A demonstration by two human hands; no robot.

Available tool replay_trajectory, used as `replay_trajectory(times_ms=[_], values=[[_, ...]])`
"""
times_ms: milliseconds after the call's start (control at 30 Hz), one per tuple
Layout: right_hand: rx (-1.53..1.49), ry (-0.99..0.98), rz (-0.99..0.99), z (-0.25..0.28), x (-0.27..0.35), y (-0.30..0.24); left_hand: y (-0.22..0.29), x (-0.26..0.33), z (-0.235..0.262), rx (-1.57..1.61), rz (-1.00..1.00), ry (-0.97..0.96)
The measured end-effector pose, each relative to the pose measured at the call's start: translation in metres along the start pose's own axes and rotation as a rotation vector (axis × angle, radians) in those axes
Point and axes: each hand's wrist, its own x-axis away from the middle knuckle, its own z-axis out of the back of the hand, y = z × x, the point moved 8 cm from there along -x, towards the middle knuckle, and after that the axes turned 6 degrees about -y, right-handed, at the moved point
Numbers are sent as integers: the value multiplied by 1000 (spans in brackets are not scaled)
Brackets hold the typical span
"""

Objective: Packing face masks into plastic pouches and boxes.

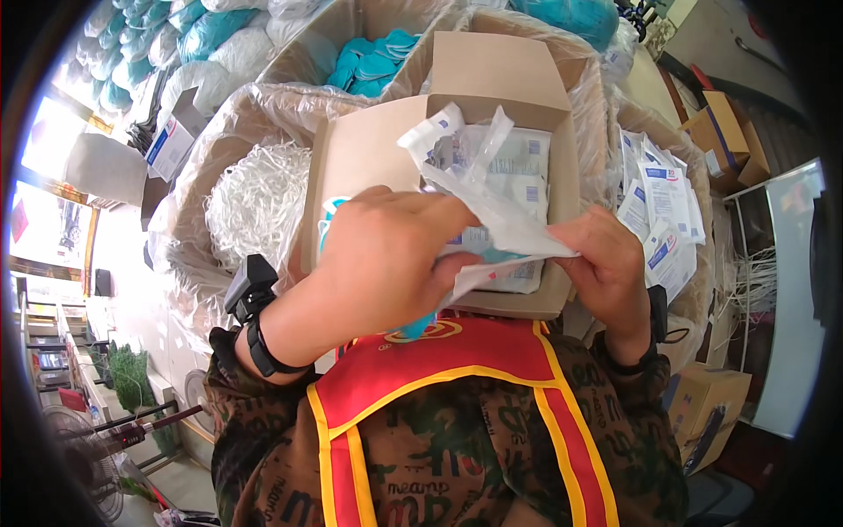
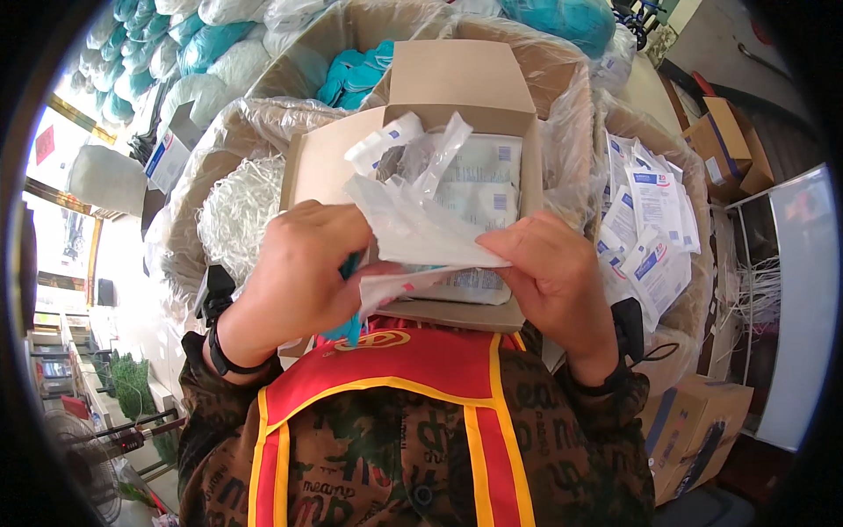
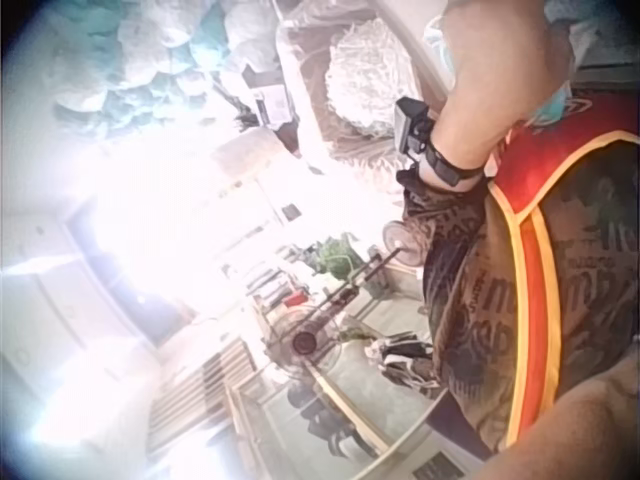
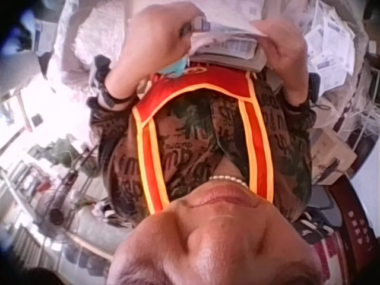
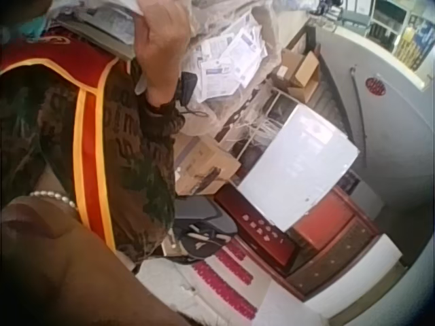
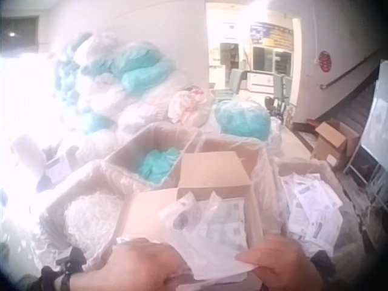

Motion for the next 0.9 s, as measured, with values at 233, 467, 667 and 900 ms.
replay_trajectory(times_ms=[233,467,667,900], values=[[-162,12,-96,-2,10,23,-14,11,6,287,135,23],[-171,32,-83,-7,6,26,-12,11,2,341,-98,1],[-54,53,-107,-5,0,21,-28,12,6,343,-24,16],[-100,48,-135,-1,-4,24,-33,8,0,278,220,45]])
